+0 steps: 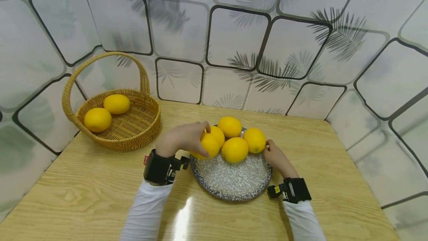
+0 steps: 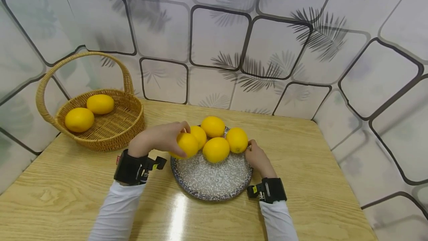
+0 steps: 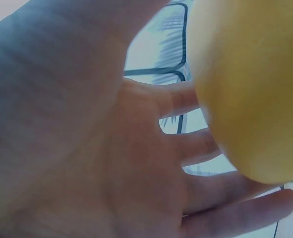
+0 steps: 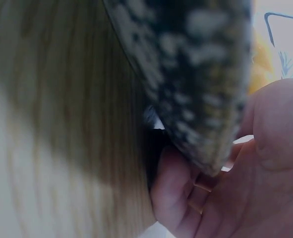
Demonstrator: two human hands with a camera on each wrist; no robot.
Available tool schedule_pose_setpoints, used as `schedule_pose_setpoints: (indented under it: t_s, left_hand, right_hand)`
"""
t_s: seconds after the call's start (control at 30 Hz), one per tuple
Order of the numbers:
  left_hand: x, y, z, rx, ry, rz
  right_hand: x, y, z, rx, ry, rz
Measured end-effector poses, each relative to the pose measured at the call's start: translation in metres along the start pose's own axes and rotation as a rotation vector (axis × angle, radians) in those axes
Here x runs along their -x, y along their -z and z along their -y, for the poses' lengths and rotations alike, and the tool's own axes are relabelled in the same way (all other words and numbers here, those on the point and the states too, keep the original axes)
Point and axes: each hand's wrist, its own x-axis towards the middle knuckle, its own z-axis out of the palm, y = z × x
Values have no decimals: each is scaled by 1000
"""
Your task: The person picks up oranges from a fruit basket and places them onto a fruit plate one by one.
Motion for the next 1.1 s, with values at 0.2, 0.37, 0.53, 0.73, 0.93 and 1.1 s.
schedule_pose_setpoints:
  t_s: [0.2,0.37,0.53,0.73,0.93,1.1]
  left_hand:
    - [-4,-7,-7,-39,-7,12]
    - [-7,-10,-14,-41,-6,29]
    - [-9,-13,-20,-45,-34,15]
    - [-11,-17,-26,-52,-68,14]
    - [-11,-20,-26,-49,-68,10]
    - [-10,-19,-27,-64,-65,27]
  right_hand:
    - [0,-1,-1,-3,-6,3]
    - [1,0,1,8,-2,2]
    - [0,1,2,18,-1,-2]
    - [0,1,1,25,3,0]
    - [0,1,1,21,4,3]
    - [0,1,1,13,-1,4]
